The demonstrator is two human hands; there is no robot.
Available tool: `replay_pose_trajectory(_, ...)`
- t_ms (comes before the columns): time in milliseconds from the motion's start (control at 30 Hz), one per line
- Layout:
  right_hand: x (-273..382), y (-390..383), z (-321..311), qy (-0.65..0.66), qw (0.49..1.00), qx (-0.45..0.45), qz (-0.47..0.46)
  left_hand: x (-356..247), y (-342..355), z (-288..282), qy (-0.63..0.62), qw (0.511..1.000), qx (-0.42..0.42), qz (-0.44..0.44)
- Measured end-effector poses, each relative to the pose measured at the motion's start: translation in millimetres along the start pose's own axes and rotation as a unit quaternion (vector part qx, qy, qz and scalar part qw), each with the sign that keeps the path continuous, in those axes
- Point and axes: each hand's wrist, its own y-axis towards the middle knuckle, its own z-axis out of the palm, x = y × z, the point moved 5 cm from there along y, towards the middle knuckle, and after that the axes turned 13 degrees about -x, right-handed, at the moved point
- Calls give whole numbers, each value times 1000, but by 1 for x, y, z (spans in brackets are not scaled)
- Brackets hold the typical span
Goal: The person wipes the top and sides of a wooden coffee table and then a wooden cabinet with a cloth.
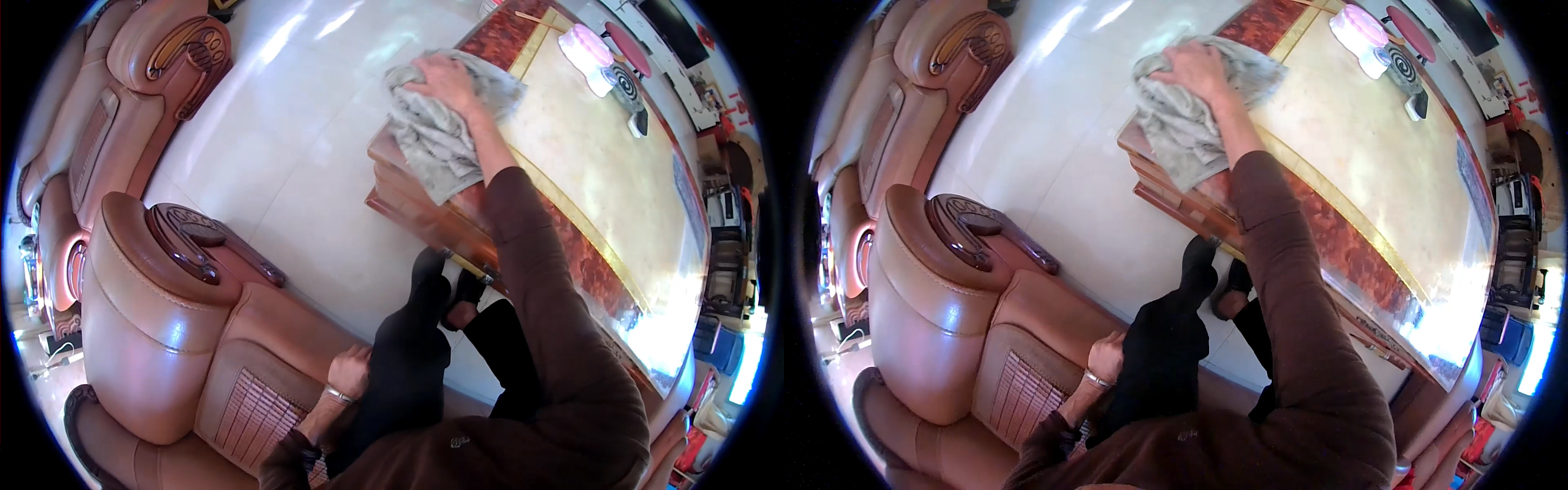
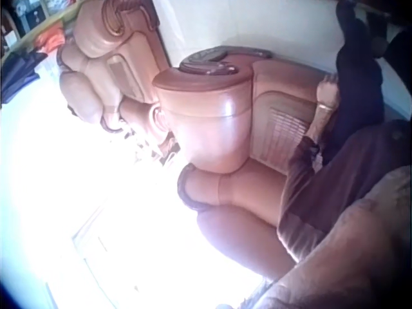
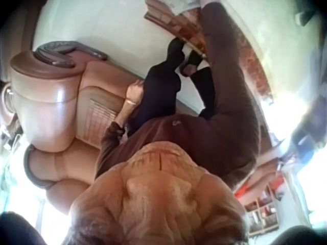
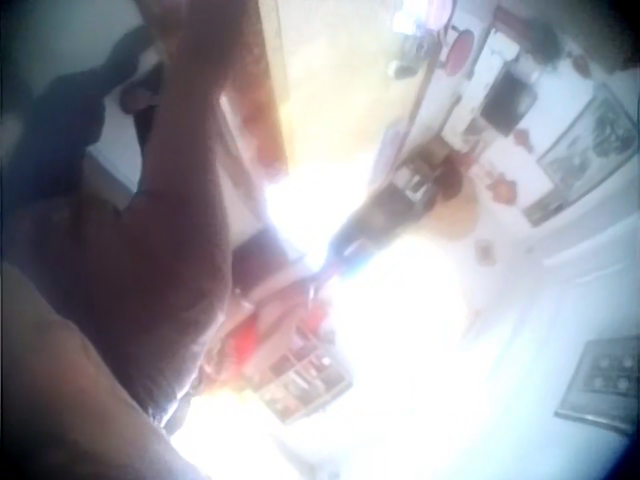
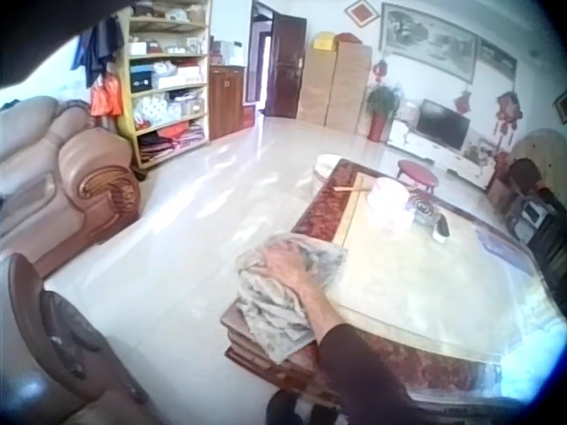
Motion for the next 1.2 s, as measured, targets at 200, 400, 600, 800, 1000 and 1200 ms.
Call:
replay_pose_trajectory(200,77,-25,-13,22,992,128,0,4,5,6,6,1000,-11,15)
replay_pose_trajectory(400,124,-65,-26,63,997,26,-20,45,-6,33,22,998,-52,-22)
replay_pose_trajectory(600,112,-120,-52,85,994,-75,6,46,4,27,81,995,-65,-14)
replay_pose_trajectory(800,72,-202,-95,-5,998,-32,48,59,5,28,84,994,-69,-6)
replay_pose_trajectory(1000,10,-299,-155,-51,994,17,91,72,7,31,71,993,-89,-28)
replay_pose_trajectory(1200,-60,-418,-216,-94,978,4,186,95,16,41,20,992,-107,-65)
